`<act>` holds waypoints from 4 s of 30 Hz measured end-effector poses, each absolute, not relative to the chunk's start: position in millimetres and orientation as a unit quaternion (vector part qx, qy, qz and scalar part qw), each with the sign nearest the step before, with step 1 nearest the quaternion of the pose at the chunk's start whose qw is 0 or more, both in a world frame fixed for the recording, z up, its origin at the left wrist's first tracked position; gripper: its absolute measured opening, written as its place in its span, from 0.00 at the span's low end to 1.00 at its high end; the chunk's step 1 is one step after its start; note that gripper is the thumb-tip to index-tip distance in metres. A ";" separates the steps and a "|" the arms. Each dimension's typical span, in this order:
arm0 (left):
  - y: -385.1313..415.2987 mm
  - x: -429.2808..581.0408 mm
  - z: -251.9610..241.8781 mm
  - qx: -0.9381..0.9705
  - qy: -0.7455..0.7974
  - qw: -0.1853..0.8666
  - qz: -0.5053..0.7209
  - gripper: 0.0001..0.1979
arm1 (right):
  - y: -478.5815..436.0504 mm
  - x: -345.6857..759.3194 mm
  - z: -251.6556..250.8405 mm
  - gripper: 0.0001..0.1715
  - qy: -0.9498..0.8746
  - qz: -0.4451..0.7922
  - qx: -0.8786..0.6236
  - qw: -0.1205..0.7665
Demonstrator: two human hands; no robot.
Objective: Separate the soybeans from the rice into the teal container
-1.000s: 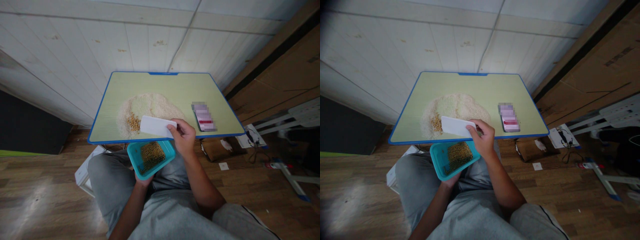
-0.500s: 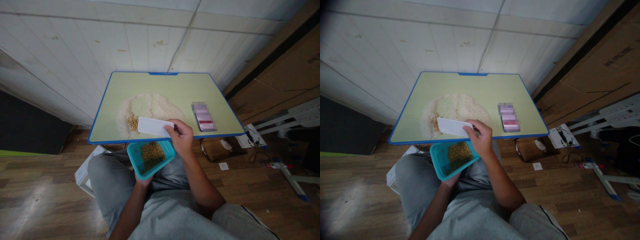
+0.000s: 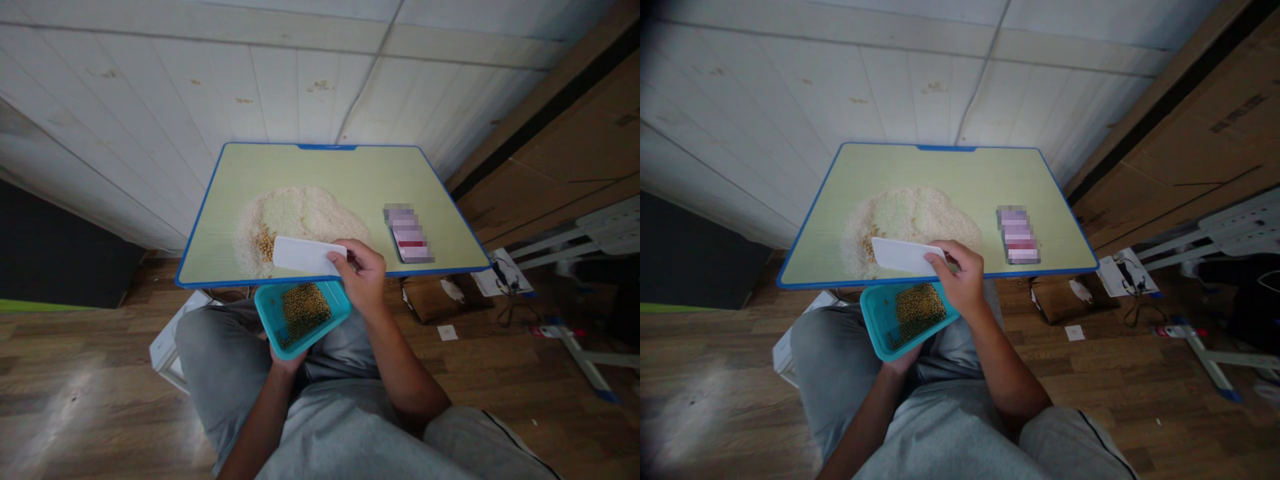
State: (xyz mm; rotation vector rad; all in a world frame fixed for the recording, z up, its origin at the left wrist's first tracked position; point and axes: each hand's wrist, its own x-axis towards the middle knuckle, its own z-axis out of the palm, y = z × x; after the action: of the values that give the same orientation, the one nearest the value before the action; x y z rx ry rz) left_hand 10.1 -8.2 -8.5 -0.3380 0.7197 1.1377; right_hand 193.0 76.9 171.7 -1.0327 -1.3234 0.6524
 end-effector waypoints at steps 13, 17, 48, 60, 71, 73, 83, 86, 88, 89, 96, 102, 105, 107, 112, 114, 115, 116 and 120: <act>-5.3 6.4 -17.3 -0.153 0.268 0.797 0.518 0.31 | 78.1 186.6 174.4 0.04 -0.618 0.288 -0.405 0.609; -4.2 7.5 -12.0 -0.170 0.281 0.781 0.532 0.29 | 77.5 187.2 176.6 0.05 -0.624 0.288 -0.413 0.598; 7.2 9.3 9.7 -0.154 0.289 0.763 0.558 0.28 | 76.5 182.7 174.0 0.05 -0.616 0.297 -0.406 0.607; 5.3 4.0 -14.1 -0.155 0.228 0.777 0.566 0.30 | 76.9 182.1 174.0 0.07 -0.620 0.291 -0.423 0.593; 1.3 -0.2 -21.3 -0.123 0.161 0.808 0.553 0.38 | 75.4 184.1 169.2 0.07 -0.589 0.275 -0.432 0.625; 0.6 -1.3 -22.9 -0.110 0.155 0.811 0.553 0.38 | 76.7 184.9 165.0 0.08 -0.555 0.255 -0.456 0.647; -7.5 -5.2 -46.3 -0.025 0.062 0.831 0.553 0.40 | 89.9 203.1 162.0 0.11 -0.440 0.168 -0.501 0.726; -7.7 -4.7 -47.5 0.011 0.007 0.843 0.537 0.38 | 90.7 207.1 164.6 0.10 -0.432 0.162 -0.509 0.727; -7.6 -4.8 -46.1 0.026 0.001 0.849 0.528 0.36 | 91.0 208.3 165.5 0.10 -0.431 0.158 -0.517 0.722; -7.8 -5.0 -45.5 0.029 0.001 0.849 0.527 0.35 | 91.0 208.6 165.7 0.10 -0.432 0.156 -0.521 0.719; -13.4 -8.0 -51.2 0.005 0.006 0.863 0.505 0.32 | 92.0 210.5 167.3 0.11 -0.466 0.142 -0.553 0.676; -14.6 -5.9 -54.4 -0.006 0.037 0.855 0.517 0.36 | 97.2 209.0 173.4 0.08 -0.497 0.126 -0.539 0.668; -13.7 -5.1 -54.8 -0.006 0.041 0.852 0.522 0.36 | 97.7 205.2 174.4 0.08 -0.517 0.136 -0.533 0.656; -13.6 -5.1 -55.6 -0.009 0.045 0.850 0.525 0.35 | 96.7 202.9 174.3 0.07 -0.525 0.146 -0.527 0.652; -15.5 -4.2 -61.4 -0.026 0.061 0.844 0.532 0.34 | 94.8 200.7 174.7 0.05 -0.526 0.164 -0.503 0.666; -16.6 -3.3 -64.6 -0.026 0.063 0.844 0.532 0.34 | 95.5 200.9 175.4 0.05 -0.521 0.155 -0.502 0.673; -17.1 -2.9 -66.1 -0.026 0.063 0.843 0.533 0.34 | 95.9 201.1 175.8 0.05 -0.521 0.151 -0.504 0.672; -17.5 -2.5 -67.5 -0.026 0.064 0.843 0.534 0.34 | 96.2 201.2 176.3 0.05 -0.523 0.149 -0.506 0.669; -17.3 -2.8 -70.3 -0.028 0.070 0.839 0.539 0.34 | 95.7 200.9 177.9 0.06 -0.551 0.164 -0.511 0.640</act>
State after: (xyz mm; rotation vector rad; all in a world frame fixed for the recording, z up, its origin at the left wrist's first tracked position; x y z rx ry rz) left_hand -2.8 -17.3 -70.3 -0.0592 0.1472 1.1394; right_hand 200.9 95.7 177.9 -1.1649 -1.2561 0.3738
